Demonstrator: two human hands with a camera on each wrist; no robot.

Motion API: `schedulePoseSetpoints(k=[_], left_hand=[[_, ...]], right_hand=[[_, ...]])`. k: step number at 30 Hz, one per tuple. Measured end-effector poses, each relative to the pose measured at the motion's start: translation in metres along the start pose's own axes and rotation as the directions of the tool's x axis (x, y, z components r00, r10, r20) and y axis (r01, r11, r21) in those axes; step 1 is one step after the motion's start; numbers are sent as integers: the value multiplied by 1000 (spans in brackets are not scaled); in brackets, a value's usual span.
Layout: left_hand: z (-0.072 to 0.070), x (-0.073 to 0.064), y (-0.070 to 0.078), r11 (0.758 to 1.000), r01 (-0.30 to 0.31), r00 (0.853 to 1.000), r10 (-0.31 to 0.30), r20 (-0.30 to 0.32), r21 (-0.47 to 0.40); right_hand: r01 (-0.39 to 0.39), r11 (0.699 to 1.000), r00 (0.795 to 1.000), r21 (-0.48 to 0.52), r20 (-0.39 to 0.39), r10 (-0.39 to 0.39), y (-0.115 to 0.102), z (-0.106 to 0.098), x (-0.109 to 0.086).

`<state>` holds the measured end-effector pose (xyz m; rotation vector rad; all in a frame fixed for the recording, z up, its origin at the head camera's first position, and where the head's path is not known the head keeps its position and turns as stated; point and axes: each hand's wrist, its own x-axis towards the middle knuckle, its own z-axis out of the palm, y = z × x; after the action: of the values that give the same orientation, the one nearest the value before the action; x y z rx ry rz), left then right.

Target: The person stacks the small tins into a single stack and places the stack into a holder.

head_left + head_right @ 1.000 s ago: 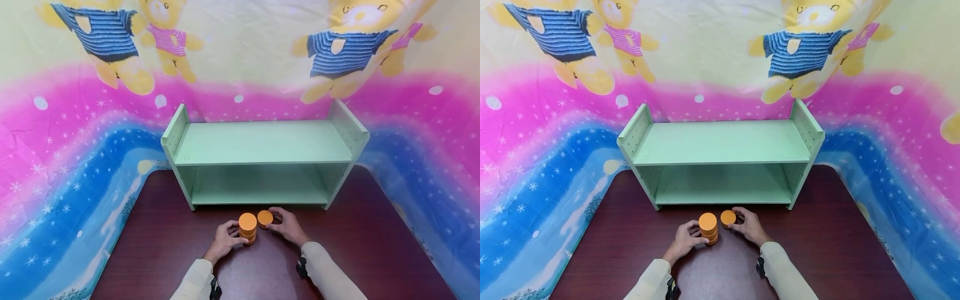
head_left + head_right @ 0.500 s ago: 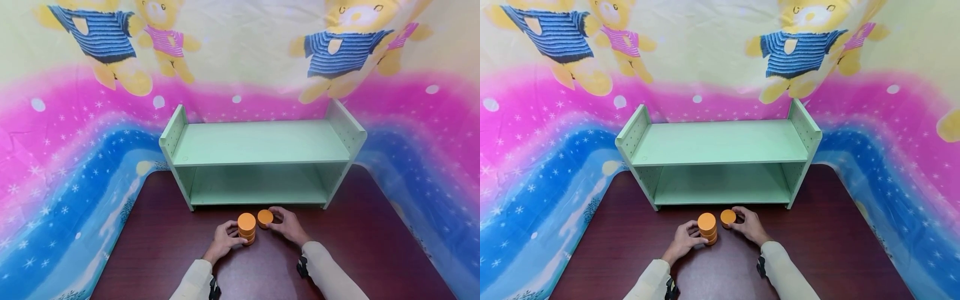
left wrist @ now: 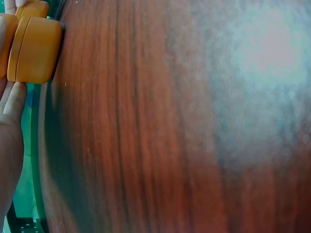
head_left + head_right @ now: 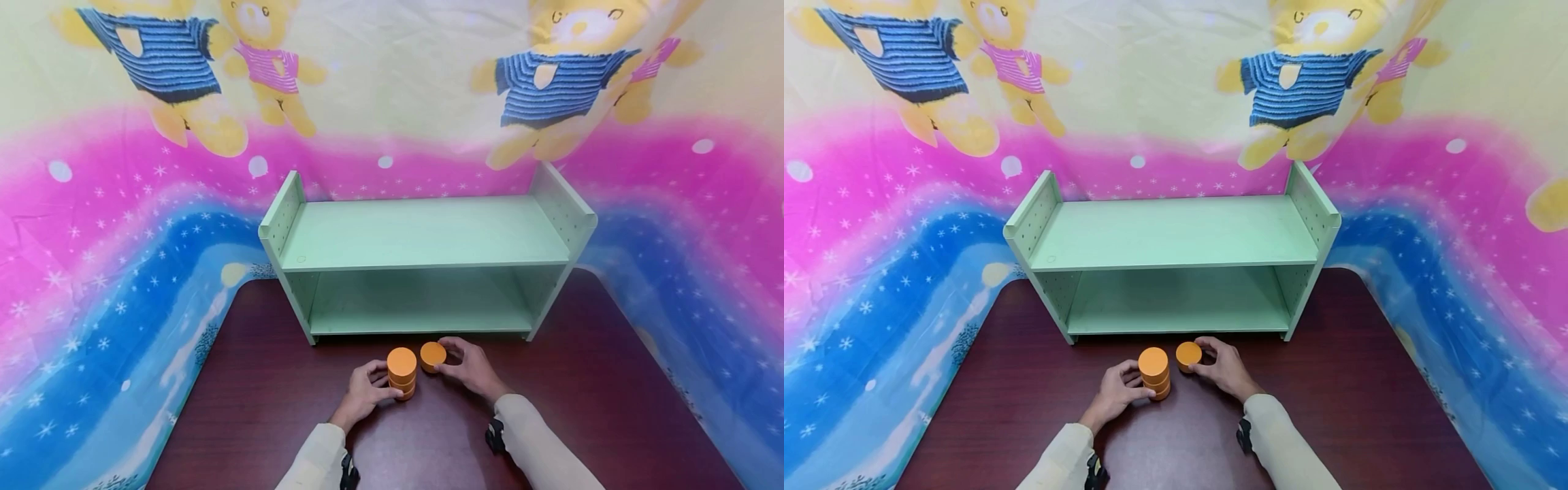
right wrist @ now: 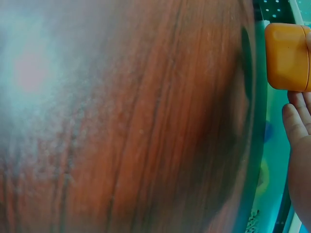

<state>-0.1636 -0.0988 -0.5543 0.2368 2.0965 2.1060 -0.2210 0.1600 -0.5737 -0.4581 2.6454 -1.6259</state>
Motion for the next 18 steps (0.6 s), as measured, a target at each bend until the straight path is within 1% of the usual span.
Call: schedulePoseSetpoints(k=[5,11,18], left_hand=[[0,0,-1,1000,10,1000,-10,-3,16],[-1,0,-1,1000,7,1000,-7,2,12],[-1,0,-2,1000,8,1000,-8,4,11]], right_hand=[[19,1000,1000,-15,2,-18,-2,-1,-1],[-10,1000,1000,0,14,10,-7,-3,-1],[21,1000,1000,-10,6,-21,-14,-6,0]])
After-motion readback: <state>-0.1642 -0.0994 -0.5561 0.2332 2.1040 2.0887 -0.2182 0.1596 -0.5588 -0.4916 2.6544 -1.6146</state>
